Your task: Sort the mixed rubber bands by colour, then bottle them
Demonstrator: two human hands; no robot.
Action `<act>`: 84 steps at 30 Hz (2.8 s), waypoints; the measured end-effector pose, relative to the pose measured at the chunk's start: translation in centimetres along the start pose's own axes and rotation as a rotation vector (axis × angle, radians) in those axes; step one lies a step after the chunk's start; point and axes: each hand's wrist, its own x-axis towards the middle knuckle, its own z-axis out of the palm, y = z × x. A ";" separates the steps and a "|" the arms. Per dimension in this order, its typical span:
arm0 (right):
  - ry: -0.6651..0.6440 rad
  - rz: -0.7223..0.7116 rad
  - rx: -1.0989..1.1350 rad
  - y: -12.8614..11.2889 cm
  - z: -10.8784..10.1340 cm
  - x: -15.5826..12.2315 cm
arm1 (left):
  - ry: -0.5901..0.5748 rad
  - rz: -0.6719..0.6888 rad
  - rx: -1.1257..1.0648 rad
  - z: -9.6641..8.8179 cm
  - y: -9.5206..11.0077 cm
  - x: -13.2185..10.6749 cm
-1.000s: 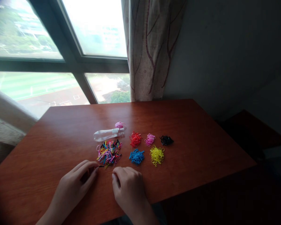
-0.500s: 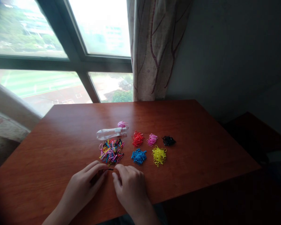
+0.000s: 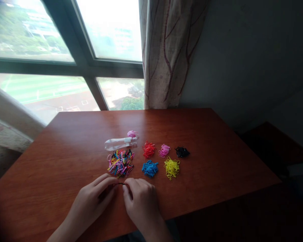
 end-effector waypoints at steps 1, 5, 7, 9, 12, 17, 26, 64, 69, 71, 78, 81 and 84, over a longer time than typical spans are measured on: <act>0.014 0.004 0.017 0.0 0.0 0.0 | 0.016 -0.007 -0.013 0.0 0.0 0.0; 0.097 0.032 0.135 0.2 -0.8 -0.3 | 0.080 -0.029 -0.040 -0.2 -0.2 0.0; 0.172 0.058 0.162 1.0 -2.1 -0.3 | 0.086 -0.035 -0.032 -0.3 -0.3 0.0; 0.268 0.108 0.125 2.6 -4.2 -0.2 | 0.081 -0.032 -0.012 -0.2 -0.3 -0.1; 0.393 0.213 -0.011 6.4 -7.8 0.2 | 0.079 -0.019 0.028 -0.1 -0.4 -0.3; 0.466 0.349 -0.192 12.6 -12.0 1.2 | 0.080 -0.010 0.056 0.0 -0.3 -0.2; 0.433 0.360 -0.247 14.4 -12.5 2.8 | 0.090 -0.008 0.078 0.0 -0.3 -0.1; 0.030 -0.034 0.030 1.3 -1.4 -0.5 | 0.070 -0.158 0.278 0.3 0.6 0.5; 0.031 -0.037 0.032 1.4 -1.4 -0.6 | 0.154 -0.149 0.203 0.0 0.7 0.5; 0.028 -0.036 0.036 1.5 -1.3 -0.6 | 0.181 -0.148 0.185 -0.2 0.8 0.6; 0.021 -0.042 0.024 1.5 -1.4 -0.6 | 0.157 -0.193 0.199 -0.3 1.0 0.7; 0.016 -0.031 0.025 1.4 -1.4 -0.6 | 0.140 -0.207 0.196 -0.3 0.9 0.6; 0.015 -0.028 0.027 1.3 -1.5 -0.6 | 0.138 -0.222 0.182 -0.4 0.7 0.5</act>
